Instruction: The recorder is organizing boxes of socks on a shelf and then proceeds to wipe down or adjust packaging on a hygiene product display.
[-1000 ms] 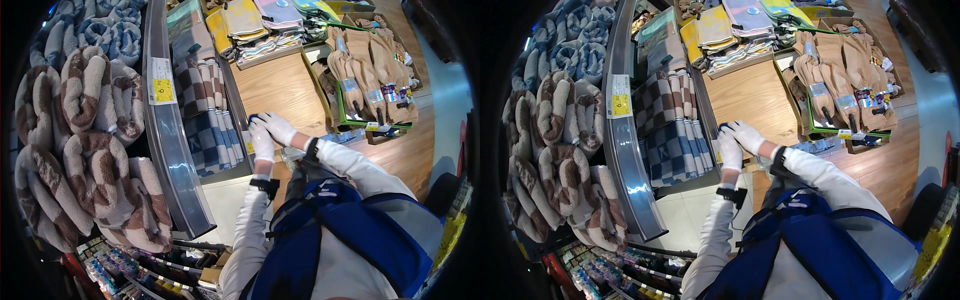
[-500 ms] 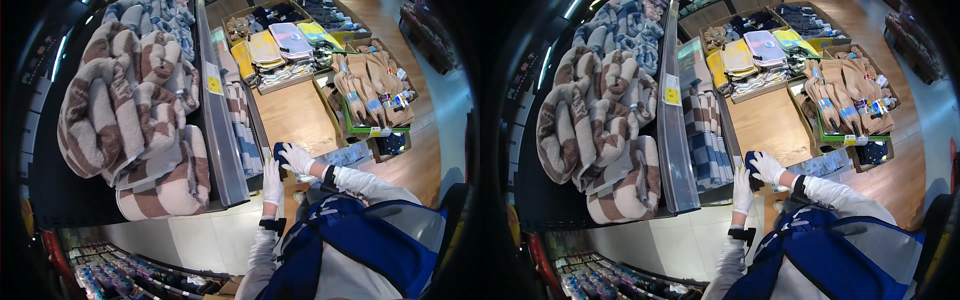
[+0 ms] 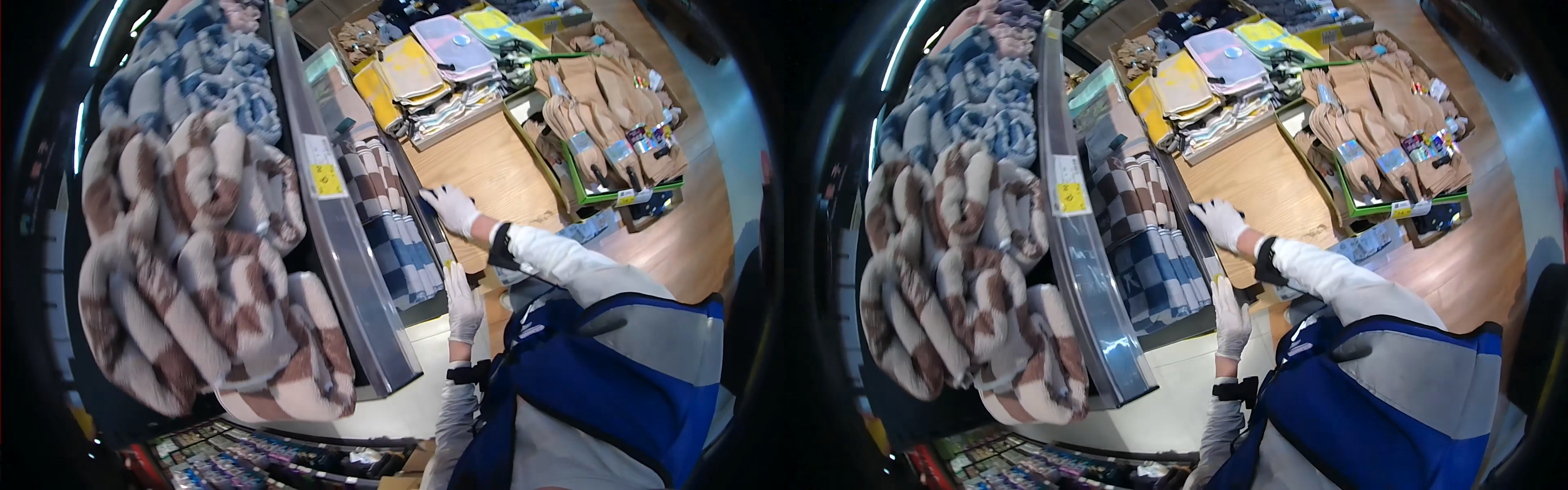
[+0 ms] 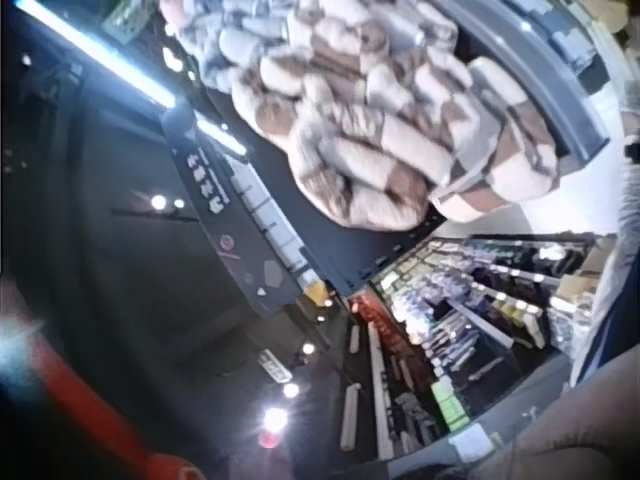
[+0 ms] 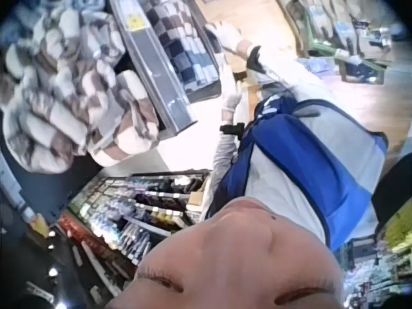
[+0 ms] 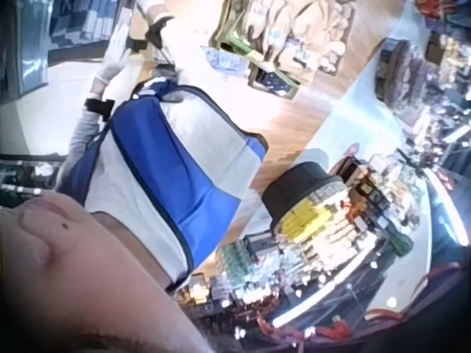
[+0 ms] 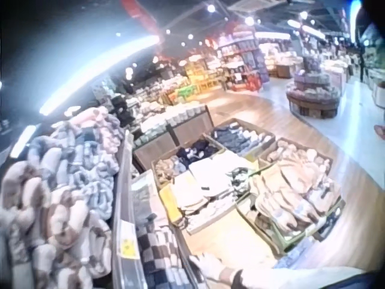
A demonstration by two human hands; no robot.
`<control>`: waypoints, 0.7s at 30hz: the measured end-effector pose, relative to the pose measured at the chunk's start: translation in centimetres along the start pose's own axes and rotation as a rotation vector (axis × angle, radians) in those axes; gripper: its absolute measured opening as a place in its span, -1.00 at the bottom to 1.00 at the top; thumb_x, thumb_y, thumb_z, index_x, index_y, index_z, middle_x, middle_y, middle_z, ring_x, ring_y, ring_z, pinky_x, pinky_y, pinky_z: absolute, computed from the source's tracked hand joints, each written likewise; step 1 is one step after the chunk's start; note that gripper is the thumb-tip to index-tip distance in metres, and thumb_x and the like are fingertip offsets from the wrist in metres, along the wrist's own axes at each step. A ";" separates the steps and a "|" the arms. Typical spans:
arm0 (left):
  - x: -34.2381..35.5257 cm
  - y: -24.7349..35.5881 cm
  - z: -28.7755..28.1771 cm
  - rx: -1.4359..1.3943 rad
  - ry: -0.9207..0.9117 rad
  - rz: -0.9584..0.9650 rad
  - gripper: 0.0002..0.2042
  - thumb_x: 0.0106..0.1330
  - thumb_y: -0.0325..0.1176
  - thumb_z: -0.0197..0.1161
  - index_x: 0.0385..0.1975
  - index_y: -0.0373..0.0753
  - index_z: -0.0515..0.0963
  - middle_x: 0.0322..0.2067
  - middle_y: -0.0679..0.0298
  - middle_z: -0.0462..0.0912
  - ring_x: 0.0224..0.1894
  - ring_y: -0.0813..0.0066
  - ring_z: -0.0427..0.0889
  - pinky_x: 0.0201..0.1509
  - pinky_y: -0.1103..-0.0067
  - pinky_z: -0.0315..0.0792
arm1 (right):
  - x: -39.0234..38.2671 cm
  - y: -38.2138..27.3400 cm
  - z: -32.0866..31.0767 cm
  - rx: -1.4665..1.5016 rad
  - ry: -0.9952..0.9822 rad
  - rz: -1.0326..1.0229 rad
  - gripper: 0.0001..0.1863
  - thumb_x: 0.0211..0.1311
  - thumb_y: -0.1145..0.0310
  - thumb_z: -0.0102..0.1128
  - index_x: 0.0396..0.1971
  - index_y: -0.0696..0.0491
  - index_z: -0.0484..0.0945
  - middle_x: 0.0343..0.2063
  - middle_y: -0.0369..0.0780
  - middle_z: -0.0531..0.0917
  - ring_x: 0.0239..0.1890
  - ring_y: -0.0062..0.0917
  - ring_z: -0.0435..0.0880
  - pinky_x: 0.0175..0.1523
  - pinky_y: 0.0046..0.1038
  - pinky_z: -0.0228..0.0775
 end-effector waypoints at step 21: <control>-2.3 -1.3 -2.7 0.011 -0.198 -0.549 -0.83 0.10 -0.31 0.10 -0.40 -0.26 0.47 -0.43 0.11 0.55 -0.46 0.29 0.55 -0.36 0.54 0.40 | -10.4 -2.6 -1.7 0.227 -0.247 -0.148 -0.43 -0.07 0.30 -0.06 0.03 0.16 0.17 -0.30 -0.16 0.41 -0.37 -0.40 0.37 -0.28 -0.47 0.23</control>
Point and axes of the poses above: each hand's wrist, its own x-axis towards the middle knuckle, its own z-axis out of the palm, y = z × x, the point moved 1 cm from there along x, towards the middle knuckle
